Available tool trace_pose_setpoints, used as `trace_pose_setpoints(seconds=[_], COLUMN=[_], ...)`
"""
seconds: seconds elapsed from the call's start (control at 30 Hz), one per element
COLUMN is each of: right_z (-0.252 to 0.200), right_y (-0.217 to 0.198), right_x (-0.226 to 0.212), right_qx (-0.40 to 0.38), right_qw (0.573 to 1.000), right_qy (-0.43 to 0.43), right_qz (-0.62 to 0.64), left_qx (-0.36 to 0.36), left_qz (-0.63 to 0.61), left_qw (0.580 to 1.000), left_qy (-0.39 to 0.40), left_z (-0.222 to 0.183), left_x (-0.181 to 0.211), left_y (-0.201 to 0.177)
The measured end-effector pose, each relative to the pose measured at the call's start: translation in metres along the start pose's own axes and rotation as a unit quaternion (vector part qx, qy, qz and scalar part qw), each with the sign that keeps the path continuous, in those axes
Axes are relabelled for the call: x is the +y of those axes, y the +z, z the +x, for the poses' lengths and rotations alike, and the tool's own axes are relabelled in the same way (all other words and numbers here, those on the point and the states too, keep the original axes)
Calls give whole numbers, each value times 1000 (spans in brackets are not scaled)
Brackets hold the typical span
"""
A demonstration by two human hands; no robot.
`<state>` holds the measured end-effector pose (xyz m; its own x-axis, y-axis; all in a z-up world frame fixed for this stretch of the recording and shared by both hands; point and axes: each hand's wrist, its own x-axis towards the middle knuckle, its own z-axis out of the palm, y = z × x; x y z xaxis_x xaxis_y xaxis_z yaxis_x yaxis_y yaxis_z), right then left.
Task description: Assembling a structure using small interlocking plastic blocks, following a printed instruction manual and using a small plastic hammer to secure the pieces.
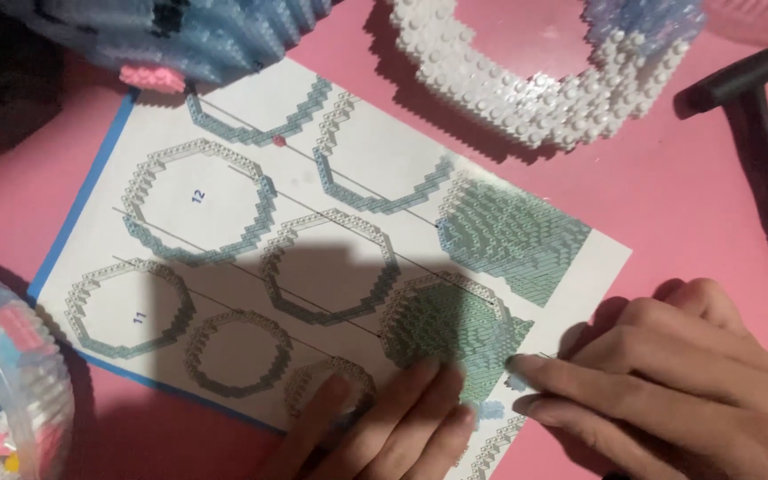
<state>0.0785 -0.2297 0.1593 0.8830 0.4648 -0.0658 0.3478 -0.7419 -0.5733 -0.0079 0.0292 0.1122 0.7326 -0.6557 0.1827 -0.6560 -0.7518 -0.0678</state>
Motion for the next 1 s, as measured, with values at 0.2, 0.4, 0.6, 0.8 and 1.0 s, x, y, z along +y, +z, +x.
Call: trace_pose_setpoints(seconds=[0.2,0.4,0.6,0.8,1.0], right_z=[10,10,6,3,8], right_y=[3,1,-1,0,0], right_x=[-10,-12,-17,-14,-13], right_qx=[25,44,77,82,84], right_qw=[998,997,996,995,993], right_qy=[-36,-61,-18,-5,-38], right_qz=[42,28,51,64,69], left_qx=[27,22,70,26,69], left_qz=[-3,-147,-124,-98,-86], left_qw=[999,983,983,990,985], left_qy=[-19,-106,-117,-95,-132], left_z=[20,30,35,36,41], left_x=[-4,3,4,2,3], left_y=[-10,-12,-9,-13,-9])
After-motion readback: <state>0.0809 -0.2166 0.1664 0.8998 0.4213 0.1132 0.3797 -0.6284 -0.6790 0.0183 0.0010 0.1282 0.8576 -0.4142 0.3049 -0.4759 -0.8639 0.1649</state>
